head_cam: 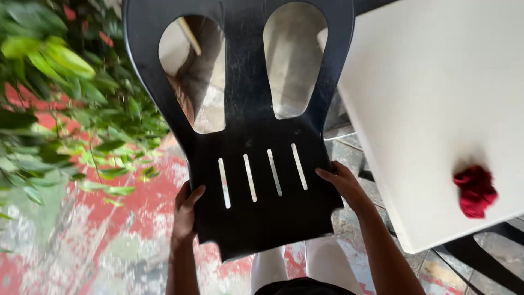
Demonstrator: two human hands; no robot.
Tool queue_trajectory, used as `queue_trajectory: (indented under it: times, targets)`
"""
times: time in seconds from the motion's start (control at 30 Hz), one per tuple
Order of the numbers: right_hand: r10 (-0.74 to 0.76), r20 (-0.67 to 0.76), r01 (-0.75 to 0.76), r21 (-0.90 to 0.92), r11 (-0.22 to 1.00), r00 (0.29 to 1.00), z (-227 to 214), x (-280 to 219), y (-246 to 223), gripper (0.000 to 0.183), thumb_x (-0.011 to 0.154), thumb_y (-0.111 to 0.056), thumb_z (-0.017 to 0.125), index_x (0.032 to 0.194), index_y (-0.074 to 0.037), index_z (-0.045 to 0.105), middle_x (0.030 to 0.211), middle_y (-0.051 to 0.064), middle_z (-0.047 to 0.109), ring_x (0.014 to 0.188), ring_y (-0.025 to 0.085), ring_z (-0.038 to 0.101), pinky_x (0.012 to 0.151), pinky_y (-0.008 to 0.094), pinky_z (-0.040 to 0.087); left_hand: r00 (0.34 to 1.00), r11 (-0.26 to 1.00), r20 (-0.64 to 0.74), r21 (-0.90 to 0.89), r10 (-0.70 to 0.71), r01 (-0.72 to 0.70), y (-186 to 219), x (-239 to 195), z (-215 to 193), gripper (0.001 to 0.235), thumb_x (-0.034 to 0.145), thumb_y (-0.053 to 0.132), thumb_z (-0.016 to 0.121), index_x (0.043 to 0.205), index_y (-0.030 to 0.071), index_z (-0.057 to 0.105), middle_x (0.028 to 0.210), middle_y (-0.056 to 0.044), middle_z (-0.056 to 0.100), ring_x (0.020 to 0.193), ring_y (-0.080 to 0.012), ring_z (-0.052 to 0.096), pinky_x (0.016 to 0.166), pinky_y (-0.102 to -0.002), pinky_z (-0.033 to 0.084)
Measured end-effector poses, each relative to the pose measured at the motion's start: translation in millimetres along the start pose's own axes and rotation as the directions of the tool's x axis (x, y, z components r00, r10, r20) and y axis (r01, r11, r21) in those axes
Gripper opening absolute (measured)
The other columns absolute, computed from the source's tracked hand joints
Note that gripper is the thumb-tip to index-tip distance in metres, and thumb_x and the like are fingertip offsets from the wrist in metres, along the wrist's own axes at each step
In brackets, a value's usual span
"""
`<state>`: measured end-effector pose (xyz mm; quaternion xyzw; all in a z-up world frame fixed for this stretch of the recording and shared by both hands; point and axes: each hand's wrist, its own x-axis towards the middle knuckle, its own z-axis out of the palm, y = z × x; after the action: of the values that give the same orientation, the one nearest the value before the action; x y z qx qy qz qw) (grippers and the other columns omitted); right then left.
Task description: Cleaning and wiping down a black plastic chair with a red cloth on top of a table.
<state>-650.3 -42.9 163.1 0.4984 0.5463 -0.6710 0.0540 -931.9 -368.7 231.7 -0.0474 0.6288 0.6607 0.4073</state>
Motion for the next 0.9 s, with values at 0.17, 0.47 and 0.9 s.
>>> queue_trajectory:
  times: [0.17, 0.47, 0.9]
  targets:
    - [-0.009, -0.144, 0.052, 0.294, 0.954, 0.990, -9.2, -97.1, -51.9, 0.055, 0.088, -0.033, 0.072, 0.130, 0.001, 0.063, 0.109, 0.011, 0.072, 0.098, 0.021, 0.067, 0.087, 0.034, 0.053, 0.983, 0.998, 0.179, 0.054, 0.033, -0.044, 84.4, 3.6, 34.1, 0.037, 0.092, 0.026, 0.066, 0.120, 0.002, 0.065, 0.098, 0.000, 0.068, 0.083, -0.0096, 0.064, 0.071, -0.026, 0.052]
    - [-0.247, -0.516, 0.533, 0.533, 0.657, 0.820, -110.8, -154.6, -13.6, 0.043, 0.093, -0.020, 0.065, 0.130, 0.002, 0.063, 0.119, 0.009, 0.070, 0.116, 0.021, 0.064, 0.100, 0.033, 0.052, 0.898, 0.978, 0.408, -0.049, -0.165, 0.202, 135.9, 96.8, 135.2, 0.027, 0.092, 0.031, 0.071, 0.107, 0.008, 0.073, 0.096, -0.002, 0.075, 0.084, -0.0155, 0.070, 0.079, -0.031, 0.058]
    - [-0.127, -0.724, 0.613, 0.463, 0.640, 0.679, -209.2, -268.3, -158.3, 0.050, 0.096, -0.039, 0.050, 0.124, 0.000, 0.059, 0.095, 0.011, 0.069, 0.081, 0.023, 0.068, 0.060, 0.038, 0.051, 0.603, 0.990, 0.787, 0.073, -0.131, 0.119, 212.1, 134.8, 433.7, 0.032, 0.093, 0.037, 0.071, 0.108, 0.009, 0.074, 0.097, -0.006, 0.077, 0.084, -0.0185, 0.073, 0.083, -0.036, 0.060]
